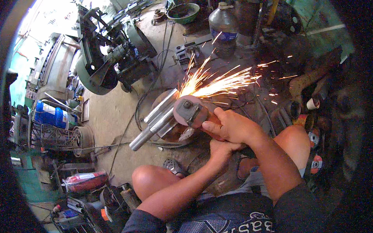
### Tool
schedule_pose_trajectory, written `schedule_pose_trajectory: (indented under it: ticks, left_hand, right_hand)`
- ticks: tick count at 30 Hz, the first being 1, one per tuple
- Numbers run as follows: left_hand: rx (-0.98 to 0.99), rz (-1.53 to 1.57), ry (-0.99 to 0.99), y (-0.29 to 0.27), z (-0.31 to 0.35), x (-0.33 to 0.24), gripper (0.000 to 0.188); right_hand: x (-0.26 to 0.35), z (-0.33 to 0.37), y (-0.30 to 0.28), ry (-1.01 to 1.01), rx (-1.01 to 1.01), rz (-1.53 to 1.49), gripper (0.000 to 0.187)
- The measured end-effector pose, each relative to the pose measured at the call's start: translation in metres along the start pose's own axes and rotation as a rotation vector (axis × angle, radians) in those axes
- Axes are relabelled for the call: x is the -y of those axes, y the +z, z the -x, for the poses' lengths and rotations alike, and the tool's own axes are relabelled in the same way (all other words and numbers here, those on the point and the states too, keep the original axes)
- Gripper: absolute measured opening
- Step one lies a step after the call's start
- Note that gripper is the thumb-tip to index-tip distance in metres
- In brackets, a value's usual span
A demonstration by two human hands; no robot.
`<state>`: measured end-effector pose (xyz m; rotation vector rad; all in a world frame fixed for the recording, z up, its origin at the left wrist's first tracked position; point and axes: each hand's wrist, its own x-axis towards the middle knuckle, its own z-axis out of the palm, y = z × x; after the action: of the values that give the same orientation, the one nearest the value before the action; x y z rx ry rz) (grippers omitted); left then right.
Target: The person uses an angle grinder to smooth the edges of metal pipes clamped in a vise. Sparks fly as the grinder contacts the metal. The person adjusts the pipe position and continues grinding different sections.
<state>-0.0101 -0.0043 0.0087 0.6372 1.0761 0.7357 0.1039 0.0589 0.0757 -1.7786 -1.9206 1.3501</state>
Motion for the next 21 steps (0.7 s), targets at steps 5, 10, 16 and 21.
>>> schedule_pose_trajectory:
  ticks: [5, 10, 16, 21]
  left_hand:
    - [0.02, 0.067, 0.023, 0.0, -0.007, 0.006, 0.051]
    - [-0.038, -0.019, 0.026, -0.017, 0.0, 0.014, 0.058]
    - [-0.148, 0.004, -0.011, -0.042, 0.022, 0.025, 0.07]
    - [-0.161, -0.036, 0.084, -0.063, 0.049, 0.024, 0.07]
  right_hand:
    - [-0.007, -0.005, 0.004, -0.033, -0.053, 0.011, 0.073]
    - [0.006, -0.009, 0.021, -0.144, -0.047, -0.007, 0.072]
    - [0.037, -0.007, 0.044, -0.098, 0.141, 0.06, 0.067]
    - [0.058, -0.004, 0.068, -0.177, 0.184, 0.063, 0.065]
